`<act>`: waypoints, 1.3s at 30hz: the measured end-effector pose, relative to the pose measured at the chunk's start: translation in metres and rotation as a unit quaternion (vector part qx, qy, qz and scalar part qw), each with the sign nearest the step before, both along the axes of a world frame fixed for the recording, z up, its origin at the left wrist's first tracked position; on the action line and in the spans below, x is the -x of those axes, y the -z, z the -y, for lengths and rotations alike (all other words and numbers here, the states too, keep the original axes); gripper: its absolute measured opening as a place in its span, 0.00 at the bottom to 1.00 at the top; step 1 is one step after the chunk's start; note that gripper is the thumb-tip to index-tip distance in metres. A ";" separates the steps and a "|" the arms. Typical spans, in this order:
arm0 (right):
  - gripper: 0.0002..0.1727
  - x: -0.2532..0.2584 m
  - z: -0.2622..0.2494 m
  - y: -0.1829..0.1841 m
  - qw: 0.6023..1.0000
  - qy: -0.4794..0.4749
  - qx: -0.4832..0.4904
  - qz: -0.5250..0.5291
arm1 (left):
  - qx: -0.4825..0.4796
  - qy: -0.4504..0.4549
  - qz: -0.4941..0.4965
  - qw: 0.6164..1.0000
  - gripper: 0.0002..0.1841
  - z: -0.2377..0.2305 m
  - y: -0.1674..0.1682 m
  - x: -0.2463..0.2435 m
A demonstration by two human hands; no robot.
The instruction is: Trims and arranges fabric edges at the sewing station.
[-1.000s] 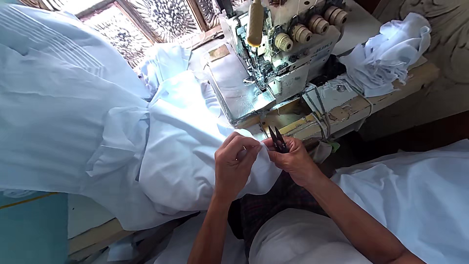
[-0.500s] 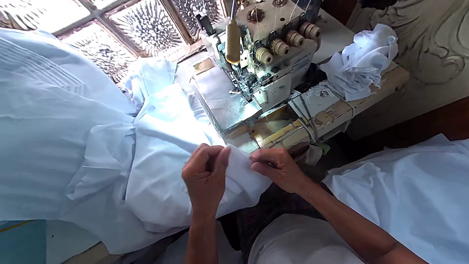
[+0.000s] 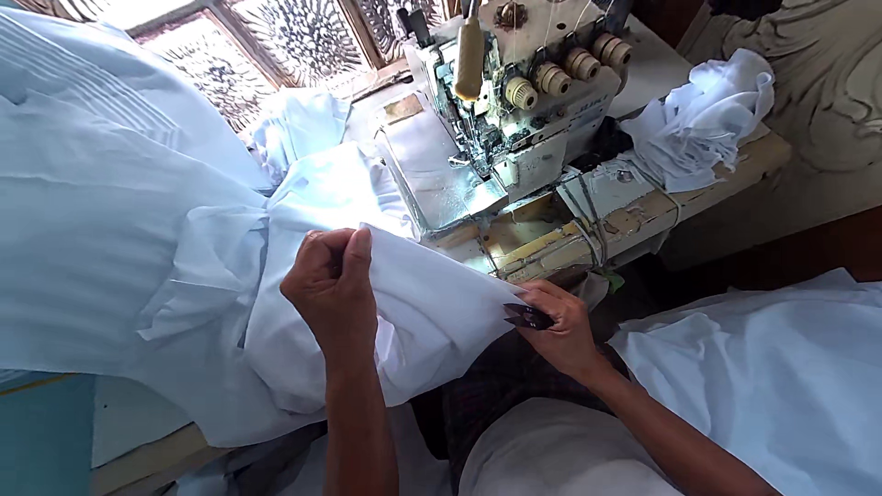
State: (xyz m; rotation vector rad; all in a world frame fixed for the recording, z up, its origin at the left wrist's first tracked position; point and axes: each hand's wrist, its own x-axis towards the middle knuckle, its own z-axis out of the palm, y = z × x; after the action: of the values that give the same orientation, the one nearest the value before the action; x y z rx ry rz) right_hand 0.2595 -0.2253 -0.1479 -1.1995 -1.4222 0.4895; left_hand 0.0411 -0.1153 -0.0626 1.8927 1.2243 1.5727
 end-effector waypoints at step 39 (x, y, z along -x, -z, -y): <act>0.12 -0.002 0.041 -0.020 0.839 -0.005 0.361 -0.407 | -0.199 0.227 -0.342 0.890 0.12 -0.093 -0.002 -0.084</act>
State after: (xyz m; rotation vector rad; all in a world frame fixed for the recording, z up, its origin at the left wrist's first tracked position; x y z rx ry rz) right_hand 0.2618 -0.2664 -0.1282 -1.3008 -0.4835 1.4378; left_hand 0.1250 -0.0221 -0.0611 2.8926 0.5914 0.9682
